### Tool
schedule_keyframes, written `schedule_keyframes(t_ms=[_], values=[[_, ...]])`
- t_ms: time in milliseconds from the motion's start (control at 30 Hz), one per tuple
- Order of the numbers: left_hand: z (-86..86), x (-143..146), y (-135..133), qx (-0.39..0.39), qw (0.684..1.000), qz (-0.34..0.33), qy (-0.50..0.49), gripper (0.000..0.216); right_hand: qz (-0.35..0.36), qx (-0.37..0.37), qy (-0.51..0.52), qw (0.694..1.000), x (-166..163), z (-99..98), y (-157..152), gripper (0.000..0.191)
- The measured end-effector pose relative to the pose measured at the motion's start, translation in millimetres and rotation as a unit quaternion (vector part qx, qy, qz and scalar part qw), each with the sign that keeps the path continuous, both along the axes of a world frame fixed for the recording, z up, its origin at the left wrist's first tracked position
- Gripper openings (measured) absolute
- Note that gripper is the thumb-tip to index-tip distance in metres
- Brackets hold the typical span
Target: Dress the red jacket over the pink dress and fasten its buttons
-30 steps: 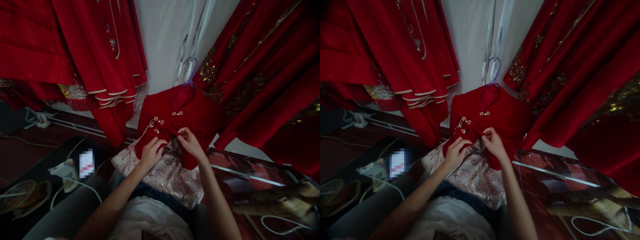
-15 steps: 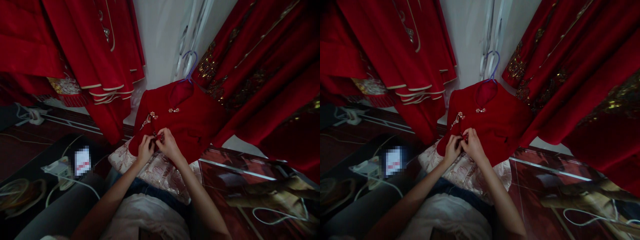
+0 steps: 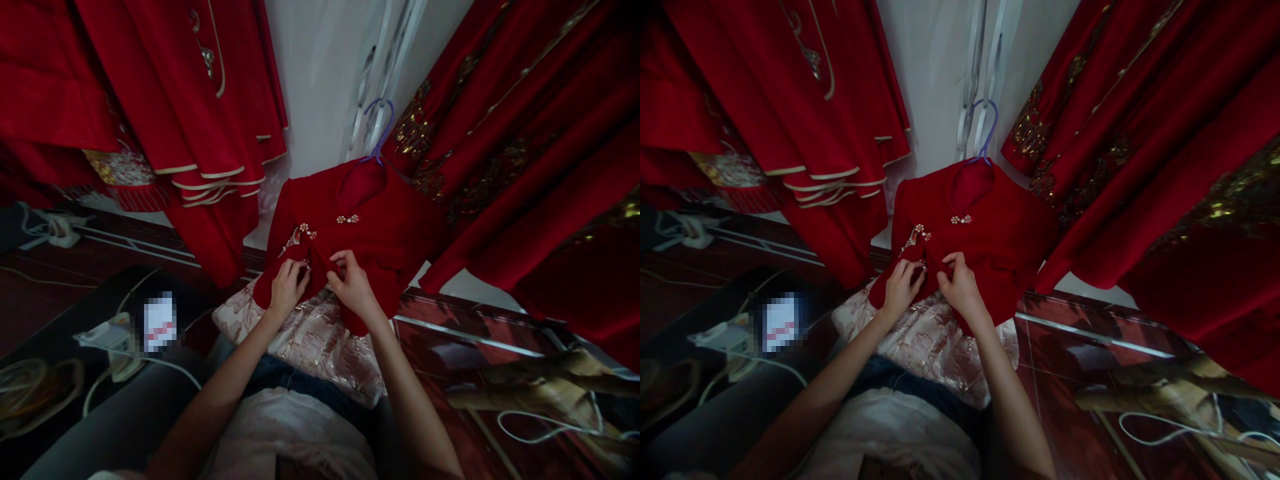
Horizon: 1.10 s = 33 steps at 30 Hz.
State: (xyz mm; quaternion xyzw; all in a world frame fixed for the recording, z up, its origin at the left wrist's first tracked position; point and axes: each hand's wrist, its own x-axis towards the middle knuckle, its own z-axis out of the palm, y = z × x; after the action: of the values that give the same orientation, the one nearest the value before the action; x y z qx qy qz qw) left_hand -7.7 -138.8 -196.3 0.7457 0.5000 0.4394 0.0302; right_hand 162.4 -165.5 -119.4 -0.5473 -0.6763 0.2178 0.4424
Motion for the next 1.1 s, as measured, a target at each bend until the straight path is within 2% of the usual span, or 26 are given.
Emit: schedule_keyframes(t_ms=[100,167,367,467,600,867,1100], values=[[-0.3,-2,-4,-0.01,0.996,-0.015,-0.086,0.013,0.023,0.055,0.013,0.998,-18,6.7,-4,0.026],[1.5,-3,-5,-0.017,0.991,-0.021,-0.131,0.01,0.029,0.077,-0.008,0.997,-31,3.6,-4,0.025],[11.0,-4,1,-0.069,0.959,-0.052,-0.269,0.017,0.05,0.039,-0.006,0.998,-46,-31.2,10,0.026],[13.2,-4,3,-0.124,0.945,-0.086,-0.289,0.018,0.071,0.029,0.023,0.997,-39,-42.2,16,0.031],[13.3,-5,2,-0.167,0.924,-0.121,-0.321,0.022,0.064,0.046,0.036,0.996,-31,-45.8,20,0.028],[15.6,-8,3,-0.176,0.921,-0.123,-0.326,0.025,0.053,0.063,0.047,0.995,-34,-41.7,19,0.02],[22.4,-6,3,-0.16,0.939,-0.103,-0.287,0.021,0.042,0.061,0.062,0.995,-30,-37.7,19,0.016]])
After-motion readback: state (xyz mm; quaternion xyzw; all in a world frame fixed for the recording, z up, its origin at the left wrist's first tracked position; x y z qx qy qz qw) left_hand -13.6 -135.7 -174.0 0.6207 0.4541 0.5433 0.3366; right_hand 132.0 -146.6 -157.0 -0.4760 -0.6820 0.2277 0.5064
